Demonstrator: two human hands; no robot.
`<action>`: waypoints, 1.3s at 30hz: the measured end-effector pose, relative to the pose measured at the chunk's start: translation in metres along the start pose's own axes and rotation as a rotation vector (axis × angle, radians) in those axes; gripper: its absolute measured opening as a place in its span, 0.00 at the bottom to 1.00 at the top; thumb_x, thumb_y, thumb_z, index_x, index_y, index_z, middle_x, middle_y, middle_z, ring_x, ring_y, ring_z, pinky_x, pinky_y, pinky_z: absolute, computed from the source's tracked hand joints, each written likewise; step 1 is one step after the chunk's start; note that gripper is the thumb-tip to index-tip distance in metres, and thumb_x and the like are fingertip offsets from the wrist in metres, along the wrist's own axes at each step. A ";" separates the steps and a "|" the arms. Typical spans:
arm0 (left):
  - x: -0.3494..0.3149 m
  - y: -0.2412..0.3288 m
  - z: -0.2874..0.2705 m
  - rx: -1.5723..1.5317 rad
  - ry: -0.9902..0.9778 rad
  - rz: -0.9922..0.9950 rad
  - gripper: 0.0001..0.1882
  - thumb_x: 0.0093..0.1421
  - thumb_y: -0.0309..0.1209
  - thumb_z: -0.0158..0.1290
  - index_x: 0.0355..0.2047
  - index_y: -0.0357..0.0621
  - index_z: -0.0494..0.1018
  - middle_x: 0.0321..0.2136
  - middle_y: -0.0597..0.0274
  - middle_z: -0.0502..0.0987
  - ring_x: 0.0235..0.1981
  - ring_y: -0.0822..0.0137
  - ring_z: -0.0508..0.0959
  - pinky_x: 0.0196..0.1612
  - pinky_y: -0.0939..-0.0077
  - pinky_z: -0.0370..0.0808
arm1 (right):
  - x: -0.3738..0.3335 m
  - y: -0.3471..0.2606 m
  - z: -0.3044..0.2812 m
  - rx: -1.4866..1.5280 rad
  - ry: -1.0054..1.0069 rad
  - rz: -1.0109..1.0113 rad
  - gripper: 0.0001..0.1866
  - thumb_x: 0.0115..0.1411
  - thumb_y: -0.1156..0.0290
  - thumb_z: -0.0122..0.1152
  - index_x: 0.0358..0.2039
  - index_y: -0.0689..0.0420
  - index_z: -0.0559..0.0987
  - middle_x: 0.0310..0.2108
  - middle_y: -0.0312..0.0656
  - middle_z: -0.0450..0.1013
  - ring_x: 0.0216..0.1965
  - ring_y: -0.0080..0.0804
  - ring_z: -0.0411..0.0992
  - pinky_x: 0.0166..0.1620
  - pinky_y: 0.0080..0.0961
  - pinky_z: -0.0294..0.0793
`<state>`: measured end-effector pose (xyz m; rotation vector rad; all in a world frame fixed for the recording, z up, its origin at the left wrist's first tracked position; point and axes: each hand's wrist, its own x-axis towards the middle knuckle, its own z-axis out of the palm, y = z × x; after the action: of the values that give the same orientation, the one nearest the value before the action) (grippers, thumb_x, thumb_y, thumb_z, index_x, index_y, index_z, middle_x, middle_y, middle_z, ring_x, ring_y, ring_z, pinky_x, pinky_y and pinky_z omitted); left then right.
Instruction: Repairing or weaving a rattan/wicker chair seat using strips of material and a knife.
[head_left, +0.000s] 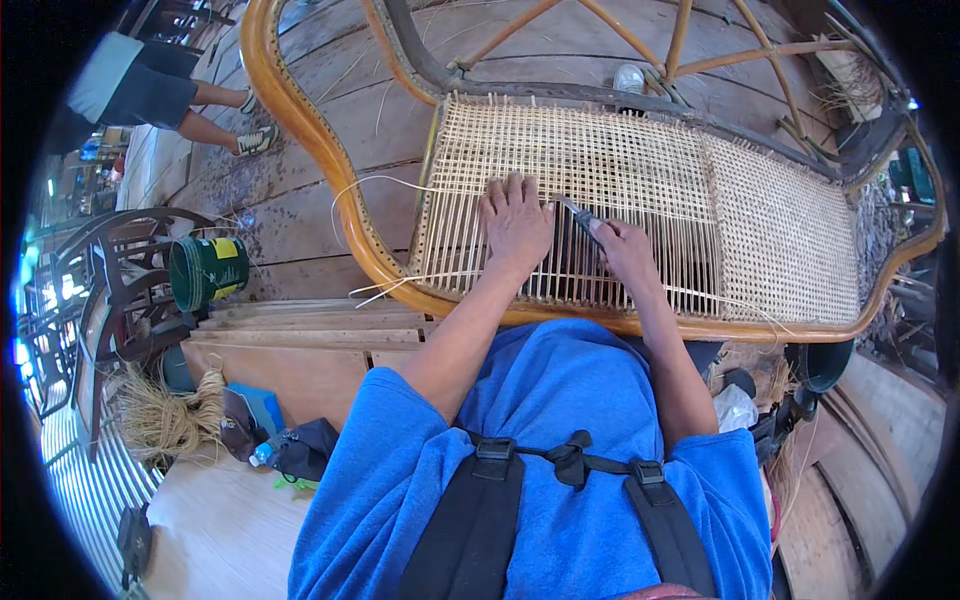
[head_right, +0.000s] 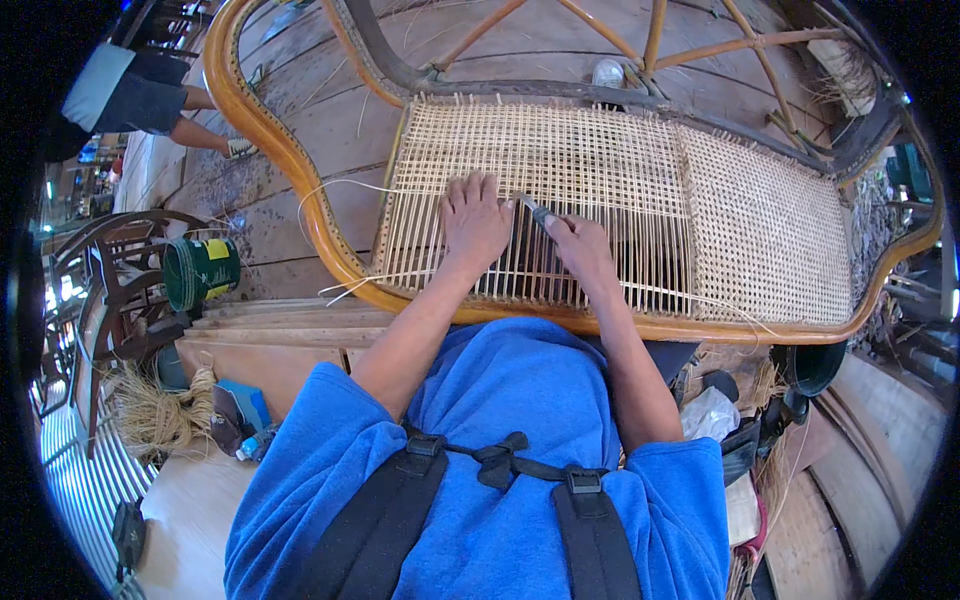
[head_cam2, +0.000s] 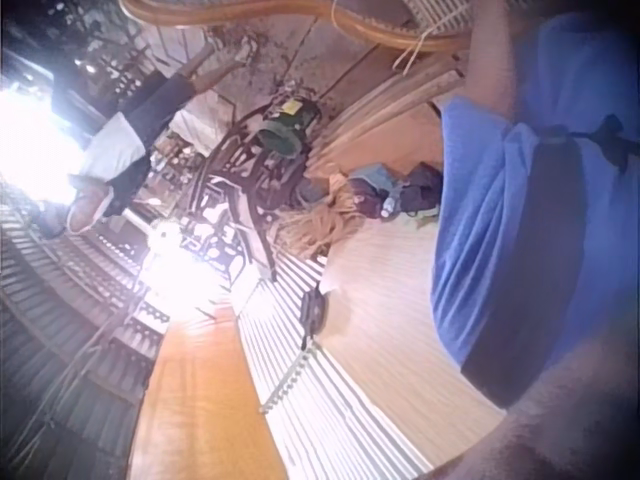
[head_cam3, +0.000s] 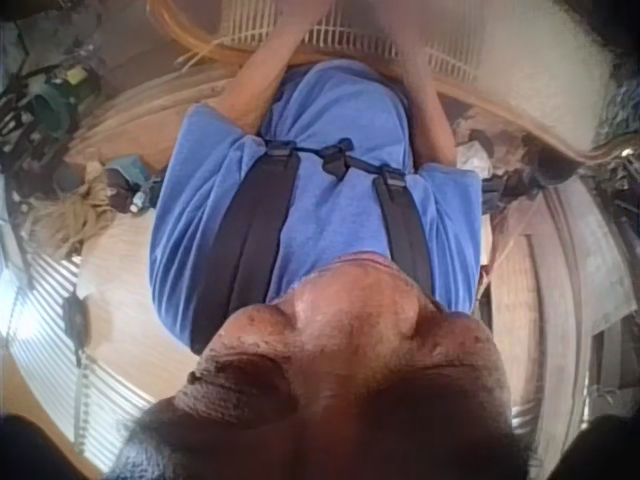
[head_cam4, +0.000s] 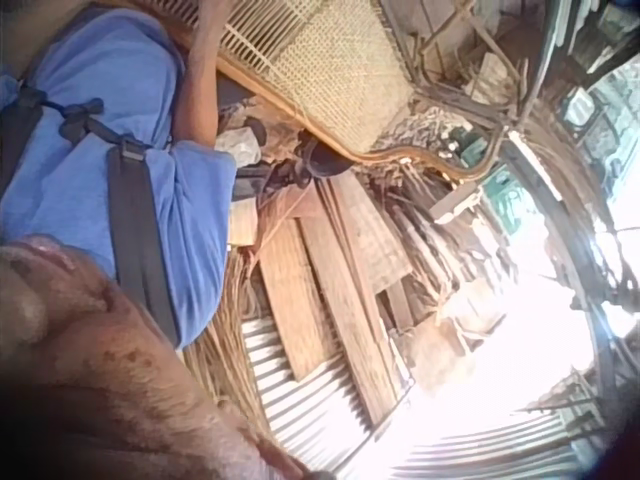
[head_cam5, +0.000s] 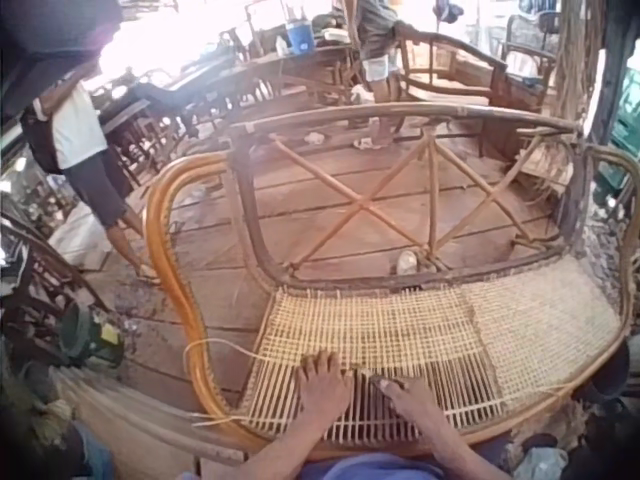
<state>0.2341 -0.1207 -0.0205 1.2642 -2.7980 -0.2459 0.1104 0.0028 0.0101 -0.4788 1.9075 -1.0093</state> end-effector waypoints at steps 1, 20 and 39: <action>0.000 0.000 0.000 0.005 0.015 0.005 0.28 0.59 0.43 0.45 0.56 0.40 0.60 0.58 0.50 0.58 0.60 0.42 0.55 0.59 0.44 0.51 | -0.001 -0.004 0.001 0.012 0.004 0.024 0.19 0.58 0.57 0.53 0.24 0.62 0.76 0.12 0.38 0.66 0.15 0.25 0.64 0.21 0.27 0.63; -0.002 0.024 -0.001 0.025 0.007 -0.010 0.31 0.56 0.43 0.48 0.56 0.38 0.61 0.57 0.49 0.60 0.60 0.41 0.55 0.59 0.45 0.51 | 0.001 0.005 0.005 -0.111 0.101 -0.046 0.21 0.57 0.55 0.53 0.21 0.63 0.76 0.12 0.41 0.67 0.16 0.29 0.65 0.22 0.30 0.63; -0.042 0.042 -0.033 -0.172 -0.219 0.483 0.27 0.59 0.43 0.46 0.51 0.35 0.66 0.56 0.47 0.61 0.60 0.42 0.57 0.58 0.46 0.55 | 0.022 -0.099 -0.112 -1.007 -0.509 0.040 0.19 0.53 0.56 0.54 0.21 0.61 0.78 0.18 0.48 0.71 0.21 0.41 0.70 0.29 0.39 0.68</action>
<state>0.2351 -0.0660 0.0197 0.5289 -3.0674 -0.6050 -0.0029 -0.0189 0.1073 -1.1253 1.8082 0.1914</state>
